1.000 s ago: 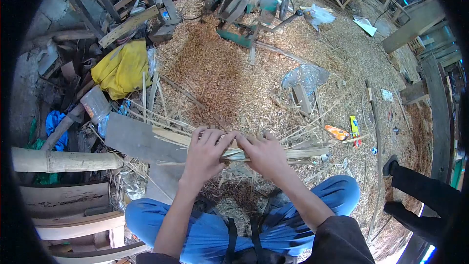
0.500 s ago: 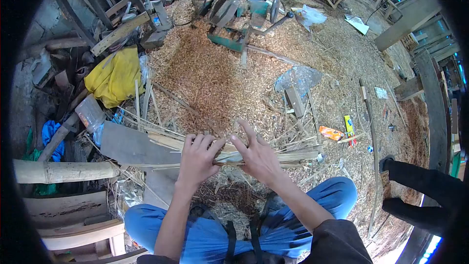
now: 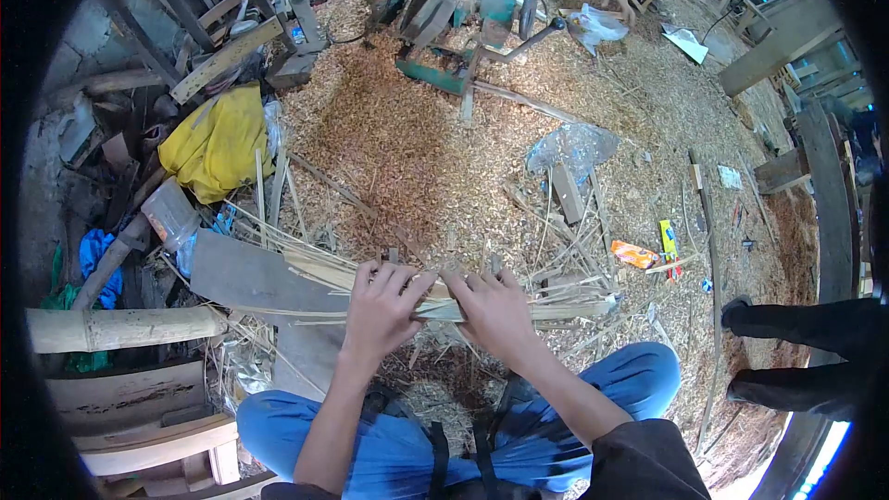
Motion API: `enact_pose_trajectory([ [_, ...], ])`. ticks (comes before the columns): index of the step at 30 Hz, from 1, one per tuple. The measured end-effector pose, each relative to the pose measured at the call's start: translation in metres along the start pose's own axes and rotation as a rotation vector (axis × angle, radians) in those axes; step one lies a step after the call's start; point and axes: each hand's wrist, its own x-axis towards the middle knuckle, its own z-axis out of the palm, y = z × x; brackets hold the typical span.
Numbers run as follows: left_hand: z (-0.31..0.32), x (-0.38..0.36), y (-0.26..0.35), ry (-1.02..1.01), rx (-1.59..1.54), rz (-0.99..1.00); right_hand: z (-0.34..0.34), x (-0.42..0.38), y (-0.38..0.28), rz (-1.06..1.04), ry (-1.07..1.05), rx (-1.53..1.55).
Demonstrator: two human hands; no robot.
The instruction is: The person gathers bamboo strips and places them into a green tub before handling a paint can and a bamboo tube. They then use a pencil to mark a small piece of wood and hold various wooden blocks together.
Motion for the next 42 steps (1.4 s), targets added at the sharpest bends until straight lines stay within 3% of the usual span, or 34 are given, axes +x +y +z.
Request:
enact_pose_trajectory([
  [8,-0.058,-0.007,0.023,0.029,-0.060,-0.081,-0.048,0.001,-0.028,-0.022,0.105,0.023],
  [12,-0.161,0.017,0.059,0.139,0.060,-0.070,-0.164,0.009,-0.059,-0.076,0.141,0.039],
  [17,-0.334,0.023,0.150,0.149,0.053,-0.085,-0.330,-0.035,-0.132,-0.035,0.071,0.077],
  [21,-0.460,0.032,0.228,0.130,0.074,-0.020,-0.465,-0.087,-0.184,0.000,0.169,0.034],
  [26,-0.557,0.024,0.311,0.090,0.075,0.097,-0.575,-0.171,-0.234,0.097,0.231,-0.005],
  [28,-0.572,0.006,0.341,0.089,0.031,0.162,-0.587,-0.212,-0.256,0.172,0.352,-0.046],
  [34,-0.587,-0.063,0.429,0.025,-0.124,0.445,-0.603,-0.372,-0.351,0.479,0.387,-0.106],
  [36,-0.588,-0.119,0.464,-0.053,-0.184,0.524,-0.601,-0.430,-0.392,0.580,0.469,-0.082],
  [39,-0.593,-0.145,0.522,-0.026,-0.298,0.696,-0.593,-0.506,-0.430,0.717,0.534,-0.094],
  [42,-0.589,-0.167,0.583,-0.207,-0.323,0.882,-0.580,-0.576,-0.465,0.916,0.607,-0.113],
])
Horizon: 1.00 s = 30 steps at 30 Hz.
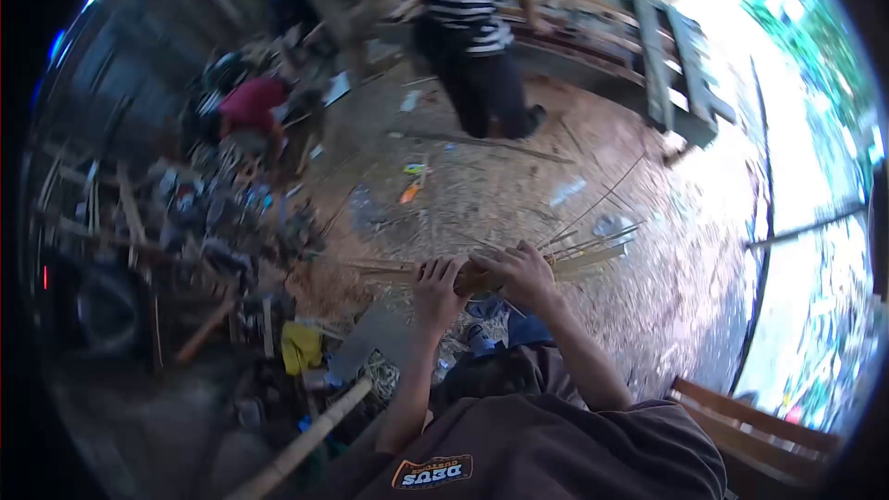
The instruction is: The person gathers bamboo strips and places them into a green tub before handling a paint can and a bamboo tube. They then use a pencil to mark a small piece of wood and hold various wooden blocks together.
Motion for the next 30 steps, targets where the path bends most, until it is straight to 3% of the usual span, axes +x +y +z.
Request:
enact_pose_trajectory([
  [4,0.038,0.056,0.074,-0.243,-0.106,0.210,-0.049,-0.072,0.053,0.301,0.012,0.013],
  [8,0.115,0.094,0.141,-0.337,-0.204,0.366,-0.073,-0.148,0.125,0.478,-0.008,-0.026],
  [11,0.177,0.126,0.199,-0.390,-0.100,0.442,-0.091,-0.206,0.198,0.642,0.027,-0.002],
  [17,0.325,0.225,0.338,-0.479,-0.254,0.561,-0.164,-0.321,0.381,1.001,0.042,-0.028],
  [23,0.391,0.293,0.492,-0.399,-0.412,0.597,-0.262,-0.432,0.460,1.258,0.218,-0.120],
  [30,0.475,0.373,0.589,-0.476,-0.424,0.674,-0.308,-0.482,0.557,1.477,0.299,0.032],
])
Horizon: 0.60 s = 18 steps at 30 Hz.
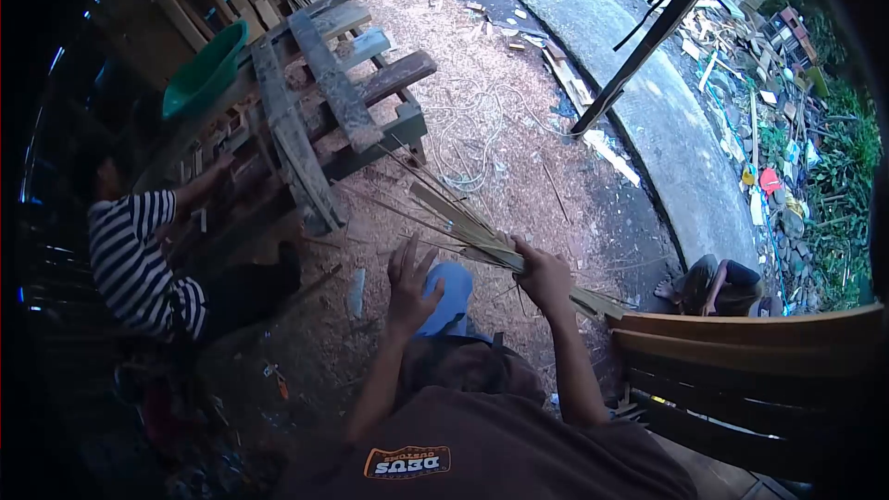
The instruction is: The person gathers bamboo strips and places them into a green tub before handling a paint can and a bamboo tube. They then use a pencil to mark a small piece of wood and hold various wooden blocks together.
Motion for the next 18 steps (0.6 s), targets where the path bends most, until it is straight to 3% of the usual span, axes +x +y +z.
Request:
enact_pose_trajectory([
  [7,0.059,0.189,-0.042,-0.085,0.024,0.094,-0.014,0.170,0.025,0.022,-0.014,-0.040],
  [10,0.074,0.296,-0.047,-0.294,0.191,-0.032,-0.041,0.264,0.017,0.030,-0.010,-0.082],
  [13,0.080,0.396,-0.075,-0.243,0.122,0.025,-0.076,0.355,0.002,-0.098,0.034,-0.113],
  [18,0.069,0.531,-0.119,-0.123,0.139,0.113,-0.118,0.487,-0.019,-0.131,0.042,-0.161],
])
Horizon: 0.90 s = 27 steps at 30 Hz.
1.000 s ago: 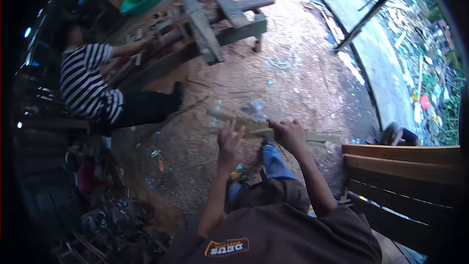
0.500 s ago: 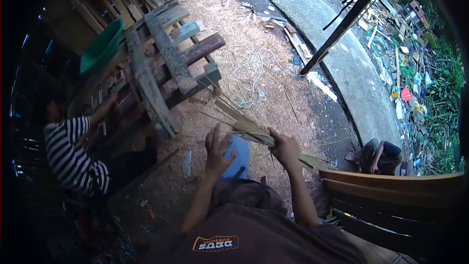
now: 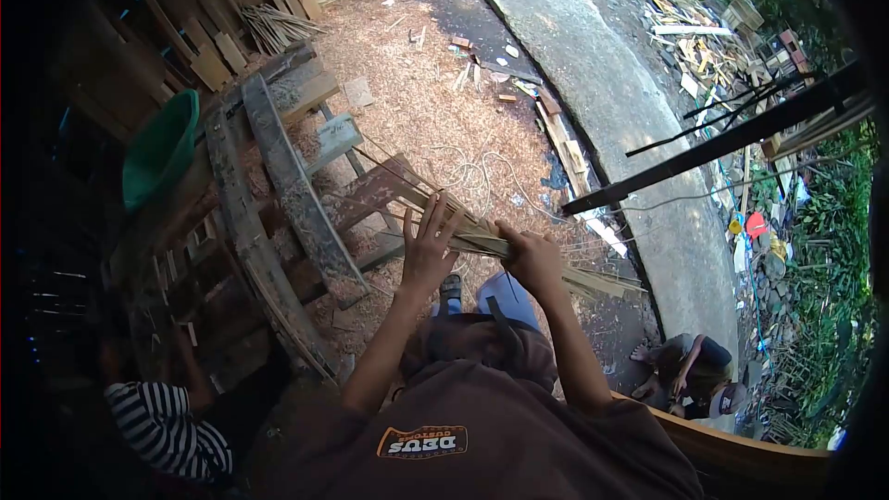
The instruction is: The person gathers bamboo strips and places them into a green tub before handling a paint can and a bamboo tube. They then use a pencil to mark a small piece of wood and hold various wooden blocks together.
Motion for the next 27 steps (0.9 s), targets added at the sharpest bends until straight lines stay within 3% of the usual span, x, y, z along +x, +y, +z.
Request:
enact_pose_trajectory([
  [8,0.021,0.131,-0.092,0.091,-0.073,-0.201,0.004,0.215,0.022,-0.240,-0.077,-0.070],
  [16,0.074,0.308,-0.232,0.138,-0.100,-0.527,0.047,0.517,0.041,-0.525,-0.253,-0.075],
  [19,0.052,0.382,-0.262,0.161,-0.077,-0.586,0.028,0.610,0.035,-0.566,-0.329,-0.131],
  [22,0.032,0.462,-0.284,0.256,0.000,-0.632,0.000,0.701,0.031,-0.682,-0.272,-0.083],
  [27,-0.010,0.531,-0.310,0.301,0.123,-0.699,-0.027,0.798,0.008,-0.736,-0.341,-0.054],
])
